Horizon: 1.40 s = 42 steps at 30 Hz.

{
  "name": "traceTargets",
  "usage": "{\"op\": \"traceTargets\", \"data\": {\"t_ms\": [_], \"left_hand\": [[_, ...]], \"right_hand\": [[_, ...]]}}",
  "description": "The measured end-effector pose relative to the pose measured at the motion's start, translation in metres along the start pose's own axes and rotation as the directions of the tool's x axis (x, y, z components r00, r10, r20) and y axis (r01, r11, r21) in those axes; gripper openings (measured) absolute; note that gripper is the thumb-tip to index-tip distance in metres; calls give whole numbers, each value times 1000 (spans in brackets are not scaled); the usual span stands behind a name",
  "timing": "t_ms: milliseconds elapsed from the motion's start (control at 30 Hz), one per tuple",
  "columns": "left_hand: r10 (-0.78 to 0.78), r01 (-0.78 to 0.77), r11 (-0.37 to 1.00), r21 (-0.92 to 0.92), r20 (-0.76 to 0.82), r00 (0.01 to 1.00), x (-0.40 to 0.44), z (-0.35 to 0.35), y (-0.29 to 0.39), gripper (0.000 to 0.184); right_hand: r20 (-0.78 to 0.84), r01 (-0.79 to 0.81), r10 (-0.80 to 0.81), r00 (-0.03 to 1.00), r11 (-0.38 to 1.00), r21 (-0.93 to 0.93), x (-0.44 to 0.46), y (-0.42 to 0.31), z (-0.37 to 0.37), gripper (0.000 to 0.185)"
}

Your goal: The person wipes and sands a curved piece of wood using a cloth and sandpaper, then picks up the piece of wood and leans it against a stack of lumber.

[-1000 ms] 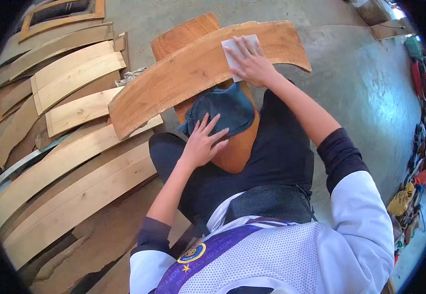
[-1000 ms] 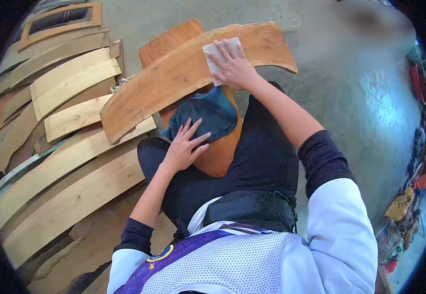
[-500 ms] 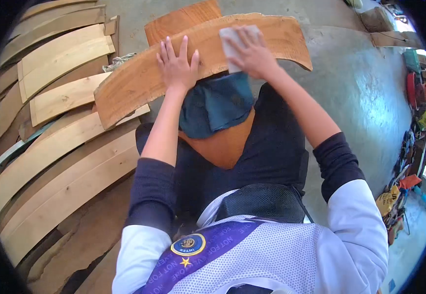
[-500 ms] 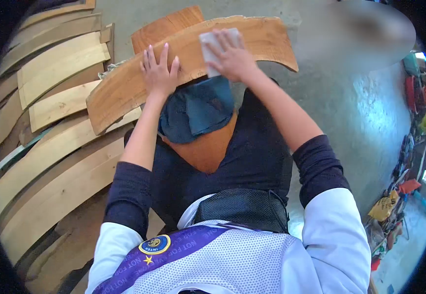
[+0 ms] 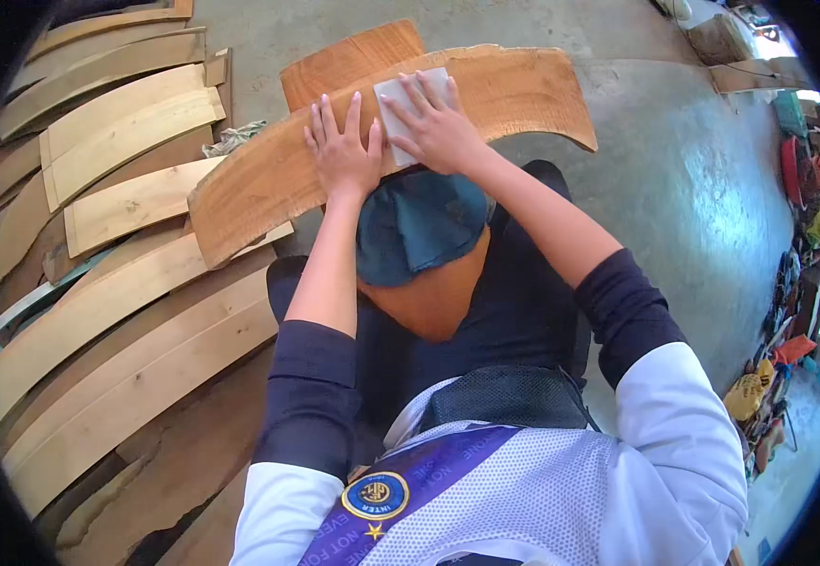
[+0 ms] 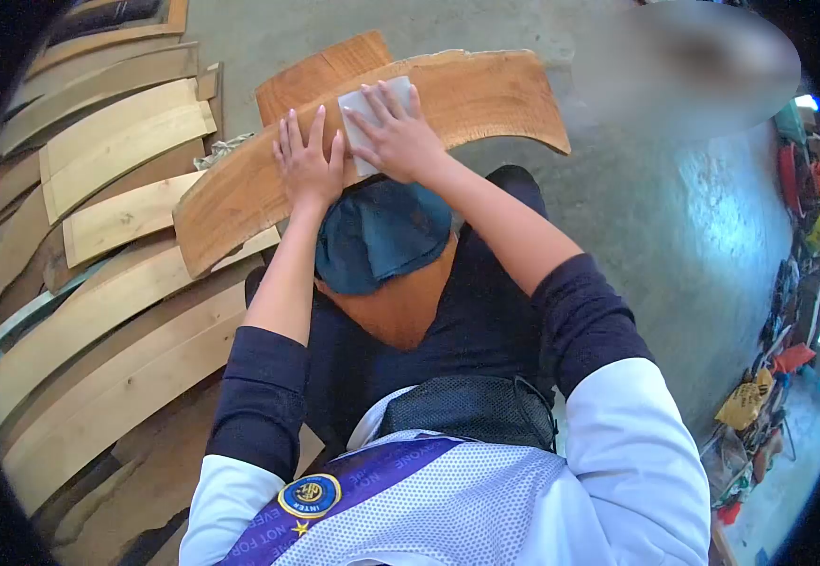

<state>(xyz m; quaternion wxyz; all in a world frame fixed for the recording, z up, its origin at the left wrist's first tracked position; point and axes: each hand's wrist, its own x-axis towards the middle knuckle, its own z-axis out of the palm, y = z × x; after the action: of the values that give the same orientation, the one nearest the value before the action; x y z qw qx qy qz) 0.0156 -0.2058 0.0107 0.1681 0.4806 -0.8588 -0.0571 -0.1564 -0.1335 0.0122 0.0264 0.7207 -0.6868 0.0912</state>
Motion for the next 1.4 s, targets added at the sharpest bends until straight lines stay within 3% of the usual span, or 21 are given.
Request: {"op": "traceTargets", "data": {"t_ms": [67, 167, 267, 367, 467, 567, 967, 1067, 1267, 1400], "left_hand": [[7, -7, 1000, -2, -14, 1000, 0, 1, -1, 59], [7, -7, 1000, 1, -14, 1000, 1, 0, -1, 59], [-3, 3, 1000, 8, -12, 1000, 1, 1, 0, 59], [-9, 9, 1000, 20, -4, 1000, 0, 0, 1, 59], [-10, 10, 1000, 24, 0, 1000, 1, 0, 1, 59], [-13, 13, 1000, 18, -3, 1000, 1, 1, 0, 58], [-14, 13, 1000, -6, -16, 1000, 1, -1, 1, 58], [-10, 10, 1000, -5, -23, 1000, 1, 0, 0, 58], [-17, 16, 1000, -24, -32, 999, 1, -1, 1, 57], [-30, 29, 999, -24, -21, 999, -1, -2, 2, 57]], "right_hand": [[10, 55, -55, 998, 998, -4, -16, 15, -6, 66], [76, -19, 21, 997, 999, -27, -34, 26, -20, 66], [-18, -214, 213, 977, 976, -36, -34, 38, -11, 65], [-1, -328, 329, 944, 943, -52, -21, 27, -10, 64], [49, -209, 211, 976, 977, -48, -13, 8, -13, 64], [-6, -139, 140, 990, 988, 63, -13, 1, 3, 64], [12, -52, 51, 999, 988, 148, -11, 16, -13, 74], [92, 39, -42, 995, 999, 34, -14, 23, -19, 76], [157, 237, -237, 959, 971, 20, -44, 62, -43, 75], [243, 141, -144, 959, 990, 33, -79, 89, -57, 77]]}}
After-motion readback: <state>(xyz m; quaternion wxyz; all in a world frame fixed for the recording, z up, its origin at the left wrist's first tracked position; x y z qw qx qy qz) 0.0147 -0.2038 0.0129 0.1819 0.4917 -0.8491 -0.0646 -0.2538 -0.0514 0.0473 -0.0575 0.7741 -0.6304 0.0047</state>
